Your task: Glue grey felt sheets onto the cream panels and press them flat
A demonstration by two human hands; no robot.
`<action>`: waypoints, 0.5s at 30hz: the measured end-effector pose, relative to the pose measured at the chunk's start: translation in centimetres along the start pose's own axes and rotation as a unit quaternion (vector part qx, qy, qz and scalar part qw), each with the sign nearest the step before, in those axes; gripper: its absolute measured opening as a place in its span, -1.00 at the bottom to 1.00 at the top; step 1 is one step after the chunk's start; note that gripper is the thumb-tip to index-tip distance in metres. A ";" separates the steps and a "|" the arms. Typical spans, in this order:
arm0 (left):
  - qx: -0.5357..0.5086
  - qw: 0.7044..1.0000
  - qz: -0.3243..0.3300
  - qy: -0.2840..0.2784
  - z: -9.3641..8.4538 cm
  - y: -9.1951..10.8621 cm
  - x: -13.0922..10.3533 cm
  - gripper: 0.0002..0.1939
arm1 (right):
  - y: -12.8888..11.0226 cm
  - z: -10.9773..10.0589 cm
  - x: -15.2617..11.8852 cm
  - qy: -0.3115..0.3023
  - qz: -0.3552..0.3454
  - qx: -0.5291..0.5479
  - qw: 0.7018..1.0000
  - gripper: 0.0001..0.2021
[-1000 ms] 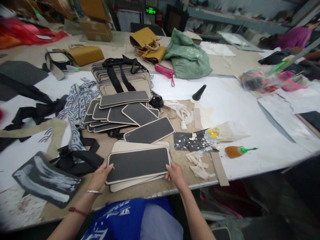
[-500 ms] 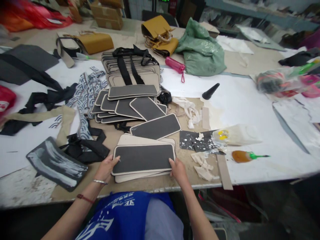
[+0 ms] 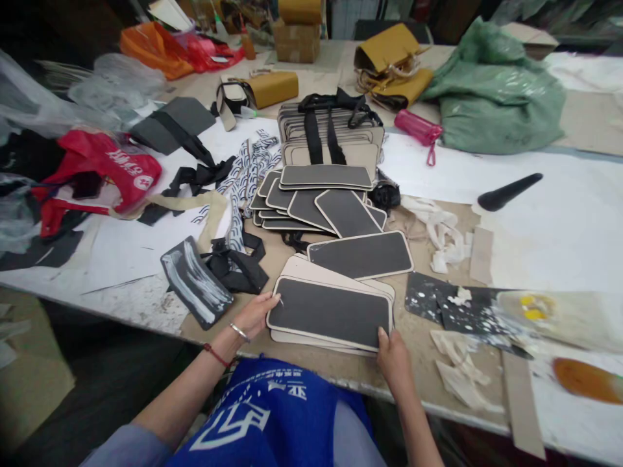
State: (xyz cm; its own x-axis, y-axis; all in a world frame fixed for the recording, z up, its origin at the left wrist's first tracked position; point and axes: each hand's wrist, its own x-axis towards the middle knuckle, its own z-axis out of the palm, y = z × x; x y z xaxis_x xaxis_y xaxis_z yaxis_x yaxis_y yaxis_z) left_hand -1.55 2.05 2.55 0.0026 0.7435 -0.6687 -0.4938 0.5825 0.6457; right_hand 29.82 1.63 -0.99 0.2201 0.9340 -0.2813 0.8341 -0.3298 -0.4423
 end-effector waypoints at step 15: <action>0.047 0.998 0.044 0.002 -0.3 -0.3 -0.1 -0.64 | -1.0 -0.3 -0.3 -0.011 0.025 -0.034 0.999 -0.79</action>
State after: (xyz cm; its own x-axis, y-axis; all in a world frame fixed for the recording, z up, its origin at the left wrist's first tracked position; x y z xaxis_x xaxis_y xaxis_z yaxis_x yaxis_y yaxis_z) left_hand -1.63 1.70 2.28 -0.0412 0.7917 -0.6096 -0.4088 0.5433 0.7333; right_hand 29.10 1.74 -0.24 0.2513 0.9131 -0.3211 0.8552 -0.3648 -0.3682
